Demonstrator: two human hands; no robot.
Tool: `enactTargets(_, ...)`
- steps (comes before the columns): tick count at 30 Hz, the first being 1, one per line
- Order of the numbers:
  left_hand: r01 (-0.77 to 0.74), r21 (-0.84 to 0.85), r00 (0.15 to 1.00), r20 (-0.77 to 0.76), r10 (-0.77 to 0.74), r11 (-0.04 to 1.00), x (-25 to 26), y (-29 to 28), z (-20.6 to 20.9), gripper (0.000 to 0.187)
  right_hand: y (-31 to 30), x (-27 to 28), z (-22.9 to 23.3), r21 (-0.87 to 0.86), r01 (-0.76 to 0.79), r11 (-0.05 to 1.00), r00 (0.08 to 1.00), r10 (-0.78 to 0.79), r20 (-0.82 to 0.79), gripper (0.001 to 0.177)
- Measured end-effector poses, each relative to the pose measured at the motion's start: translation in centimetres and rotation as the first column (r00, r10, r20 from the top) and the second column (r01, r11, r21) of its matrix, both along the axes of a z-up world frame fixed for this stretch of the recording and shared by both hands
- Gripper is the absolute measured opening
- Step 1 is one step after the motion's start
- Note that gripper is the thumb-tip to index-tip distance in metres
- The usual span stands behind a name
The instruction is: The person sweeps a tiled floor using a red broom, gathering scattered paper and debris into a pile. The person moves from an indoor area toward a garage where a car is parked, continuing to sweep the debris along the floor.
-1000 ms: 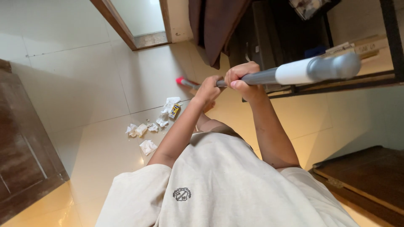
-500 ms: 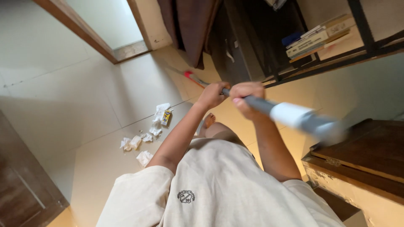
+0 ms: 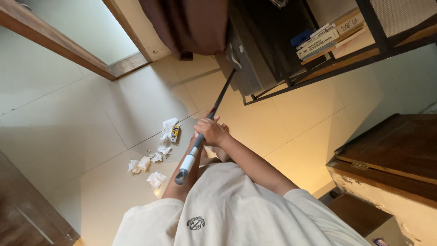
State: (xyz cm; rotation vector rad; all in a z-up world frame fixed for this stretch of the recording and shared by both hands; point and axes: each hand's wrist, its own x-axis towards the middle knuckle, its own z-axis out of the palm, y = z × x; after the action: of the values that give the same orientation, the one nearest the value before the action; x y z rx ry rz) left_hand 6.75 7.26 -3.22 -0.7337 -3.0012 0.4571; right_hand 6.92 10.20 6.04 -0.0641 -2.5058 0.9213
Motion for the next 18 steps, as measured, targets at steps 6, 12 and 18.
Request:
enactTargets(6,-0.072,0.534,0.764,0.573,-0.298,0.843,-3.8,-2.7,1.9,0.054,-0.6,0.1,-2.0,-0.081,-0.041,0.996,0.979,0.057,0.198,0.022)
enactTargets(12,-0.373,0.746,0.325,0.662,-0.675,0.552,-7.5,-3.6,-0.4,0.080,0.3,1.4,-2.6,-0.028,-0.029,0.999,0.987,0.033,0.156,0.026)
enactTargets(18,-0.151,0.956,0.326,0.288,-0.900,0.251,-7.3,4.4,-0.5,0.052,5.5,2.8,3.8,-0.085,0.089,0.992,0.994,-0.095,-0.057,0.033)
